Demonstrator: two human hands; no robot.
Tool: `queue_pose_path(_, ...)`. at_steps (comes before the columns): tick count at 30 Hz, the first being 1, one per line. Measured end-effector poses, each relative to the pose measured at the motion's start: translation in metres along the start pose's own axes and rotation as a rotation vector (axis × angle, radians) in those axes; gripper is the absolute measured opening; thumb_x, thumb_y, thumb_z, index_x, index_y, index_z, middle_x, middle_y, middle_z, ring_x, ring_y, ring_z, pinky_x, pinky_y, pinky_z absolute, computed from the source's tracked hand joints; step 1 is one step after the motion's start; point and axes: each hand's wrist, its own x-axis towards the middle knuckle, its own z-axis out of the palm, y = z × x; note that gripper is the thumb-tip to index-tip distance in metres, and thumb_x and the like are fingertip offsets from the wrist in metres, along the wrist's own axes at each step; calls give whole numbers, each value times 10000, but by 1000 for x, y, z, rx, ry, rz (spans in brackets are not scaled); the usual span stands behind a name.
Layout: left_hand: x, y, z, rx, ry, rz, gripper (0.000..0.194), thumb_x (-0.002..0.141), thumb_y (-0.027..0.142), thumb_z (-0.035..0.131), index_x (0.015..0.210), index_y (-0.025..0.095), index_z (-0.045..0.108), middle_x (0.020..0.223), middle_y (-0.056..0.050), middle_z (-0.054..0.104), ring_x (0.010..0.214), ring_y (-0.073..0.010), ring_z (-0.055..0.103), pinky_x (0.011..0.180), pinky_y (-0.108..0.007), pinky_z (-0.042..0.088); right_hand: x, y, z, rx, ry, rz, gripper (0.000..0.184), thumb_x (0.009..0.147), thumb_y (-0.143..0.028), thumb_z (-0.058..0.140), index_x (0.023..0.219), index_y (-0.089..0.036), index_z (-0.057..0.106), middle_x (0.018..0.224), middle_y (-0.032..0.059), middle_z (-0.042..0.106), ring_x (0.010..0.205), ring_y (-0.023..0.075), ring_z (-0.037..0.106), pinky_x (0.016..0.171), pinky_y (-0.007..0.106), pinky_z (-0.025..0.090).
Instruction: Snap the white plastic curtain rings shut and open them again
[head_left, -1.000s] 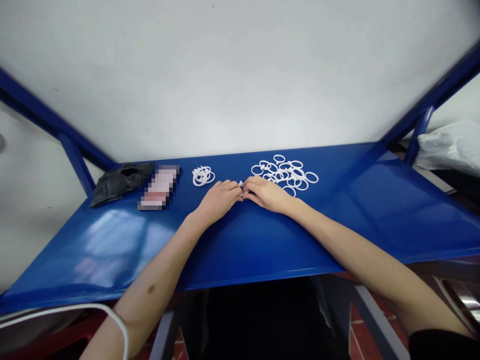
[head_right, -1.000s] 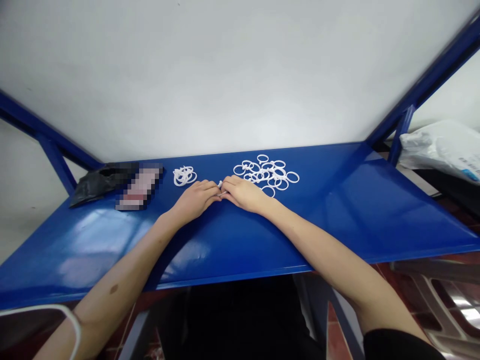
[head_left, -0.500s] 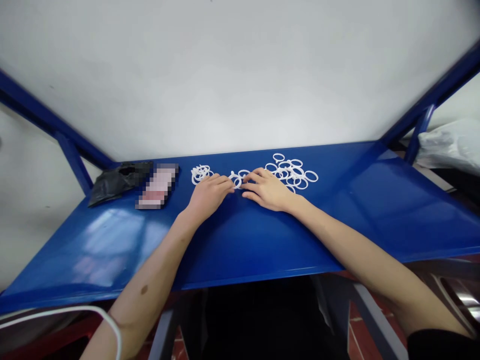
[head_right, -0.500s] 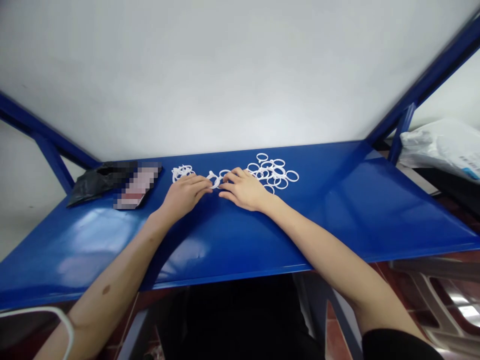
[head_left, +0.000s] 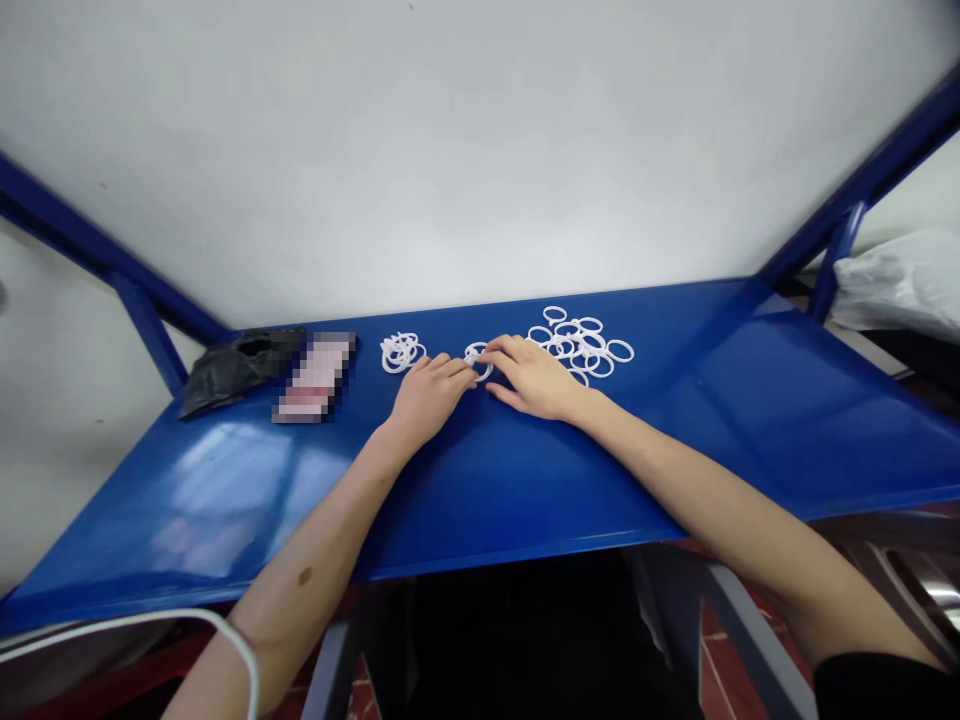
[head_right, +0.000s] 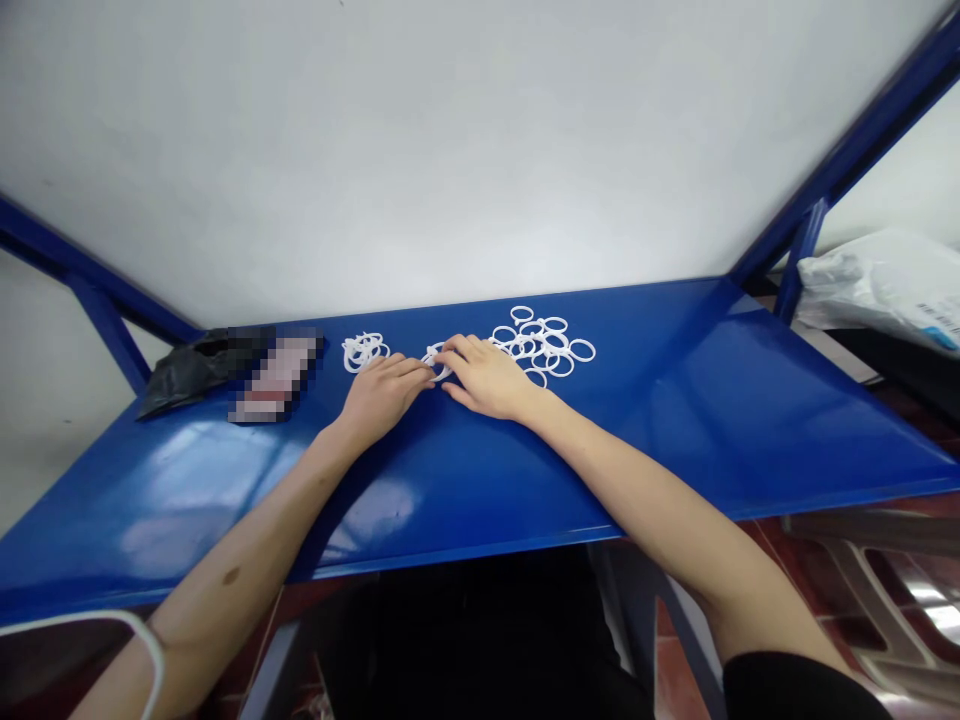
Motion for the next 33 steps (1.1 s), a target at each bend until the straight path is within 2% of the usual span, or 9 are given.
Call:
queue_pose_path(3, -1, -5, -4, 10, 20, -19, 223, 1020, 280, 508, 954, 218, 712, 958, -59, 742, 862, -227, 607, 739, -365, 420, 0, 4, 4, -12, 28, 23, 377, 987, -234, 498, 1349, -137, 535, 1326, 175, 577, 1145, 297, 556, 979, 501, 485)
queue_pose_path(7, -3, -13, -9, 3, 82, -74, 243, 1028, 324, 493, 985, 232, 714, 999, -49, 751, 906, -225, 626, 786, -363, 442, 3, 13, 9, -95, -19, 54, 337, 981, -108, 438, 1277, -131, 597, 1359, 163, 576, 1153, 283, 540, 982, 474, 465)
queue_pose_path(13, -3, -14, -11, -56, 81, -65, 244, 1020, 320, 508, 977, 228, 730, 1006, -49, 756, 884, -214, 626, 801, -362, 462, 7, 14, 11, -122, -31, 159, 184, 1012, -212, 504, 1022, -150, 677, 1094, 126, 661, 975, 257, 532, 873, 401, 430)
queue_pose_path(19, 0, -5, -3, -23, 53, 6, 257, 1031, 253, 472, 997, 233, 726, 1041, -45, 757, 877, -211, 590, 770, -365, 438, 5, 17, 4, -266, 105, 271, 249, 1031, -238, 441, 1013, -152, 674, 968, 138, 674, 927, 283, 510, 827, 418, 391)
queue_pose_path(23, 2, -4, 5, 47, 16, 20, 231, 1016, 222, 499, 946, 241, 718, 1026, -45, 755, 893, -234, 571, 755, -388, 404, 2, 19, 1, -320, 74, 308, 200, 993, -209, 499, 1019, -145, 686, 994, 161, 668, 978, 316, 508, 843, 446, 406)
queue_pose_path(25, 3, -5, 6, 59, -6, 17, 219, 1011, 219, 511, 918, 233, 710, 997, -49, 752, 896, -242, 565, 754, -393, 396, 2, 16, -2, -284, 63, 282, 209, 979, -202, 517, 1086, -123, 679, 1075, 175, 659, 1018, 325, 513, 864, 456, 426)
queue_pose_path(28, 4, -6, 6, 69, -25, 26, 208, 1011, 232, 515, 907, 215, 694, 953, -63, 737, 906, -253, 568, 752, -393, 397, 4, 7, -4, -171, 62, 125, 259, 988, -230, 516, 1189, -134, 646, 1208, 162, 633, 1046, 302, 536, 889, 450, 457)
queue_pose_path(31, 3, -3, 4, 116, -29, 62, 233, 1027, 241, 475, 932, 190, 681, 906, -85, 713, 891, -263, 576, 748, -398, 402, 6, 1, -1, -85, -9, -51, 253, 987, -254, 541, 1194, -148, 639, 1261, 146, 629, 1027, 276, 583, 898, 448, 487)
queue_pose_path(33, 2, 2, 3, 156, -26, 90, 261, 1036, 206, 427, 955, 171, 673, 876, -96, 696, 857, -257, 585, 743, -394, 409, 5, 0, 3, -36, -50, -86, 232, 988, -246, 553, 1176, -142, 643, 1262, 142, 645, 1025, 264, 622, 901, 440, 508)
